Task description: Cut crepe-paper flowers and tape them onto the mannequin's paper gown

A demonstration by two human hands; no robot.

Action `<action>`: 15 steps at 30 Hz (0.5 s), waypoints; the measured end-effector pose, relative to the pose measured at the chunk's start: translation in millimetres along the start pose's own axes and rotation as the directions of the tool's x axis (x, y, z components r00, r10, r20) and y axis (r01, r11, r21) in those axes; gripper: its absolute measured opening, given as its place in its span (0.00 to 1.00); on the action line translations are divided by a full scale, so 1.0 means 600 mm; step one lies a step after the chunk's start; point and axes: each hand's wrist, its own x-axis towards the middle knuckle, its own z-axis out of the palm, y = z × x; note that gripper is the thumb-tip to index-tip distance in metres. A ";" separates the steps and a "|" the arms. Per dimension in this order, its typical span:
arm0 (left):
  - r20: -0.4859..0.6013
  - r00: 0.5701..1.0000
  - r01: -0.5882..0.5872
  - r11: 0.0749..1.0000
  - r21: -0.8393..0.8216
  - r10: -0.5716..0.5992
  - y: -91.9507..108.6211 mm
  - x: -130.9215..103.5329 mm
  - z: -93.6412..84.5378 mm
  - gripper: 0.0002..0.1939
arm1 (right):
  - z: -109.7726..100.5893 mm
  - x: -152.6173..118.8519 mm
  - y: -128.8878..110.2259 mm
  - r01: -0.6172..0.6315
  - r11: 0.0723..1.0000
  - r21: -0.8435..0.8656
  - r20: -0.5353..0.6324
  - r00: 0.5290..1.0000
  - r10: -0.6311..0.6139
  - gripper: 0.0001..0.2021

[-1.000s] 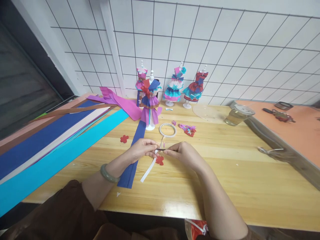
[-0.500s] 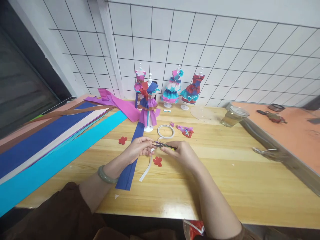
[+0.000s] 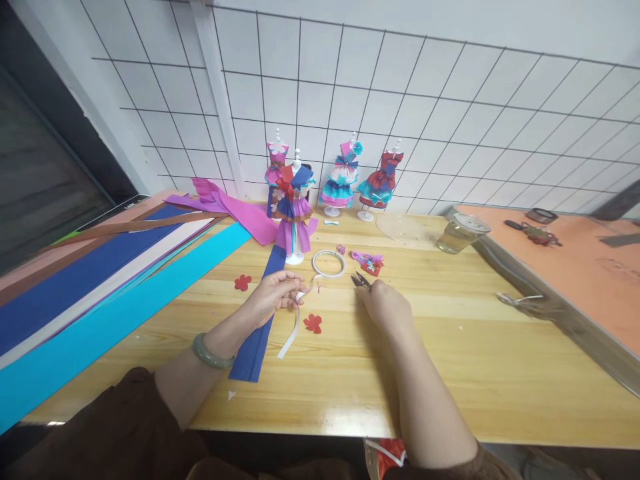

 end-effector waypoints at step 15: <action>-0.099 0.995 -0.011 0.998 -0.060 0.005 0.016 -0.002 -0.001 0.09 | 0.045 0.032 -0.088 0.553 0.814 0.177 -0.241 0.827 -0.509 0.13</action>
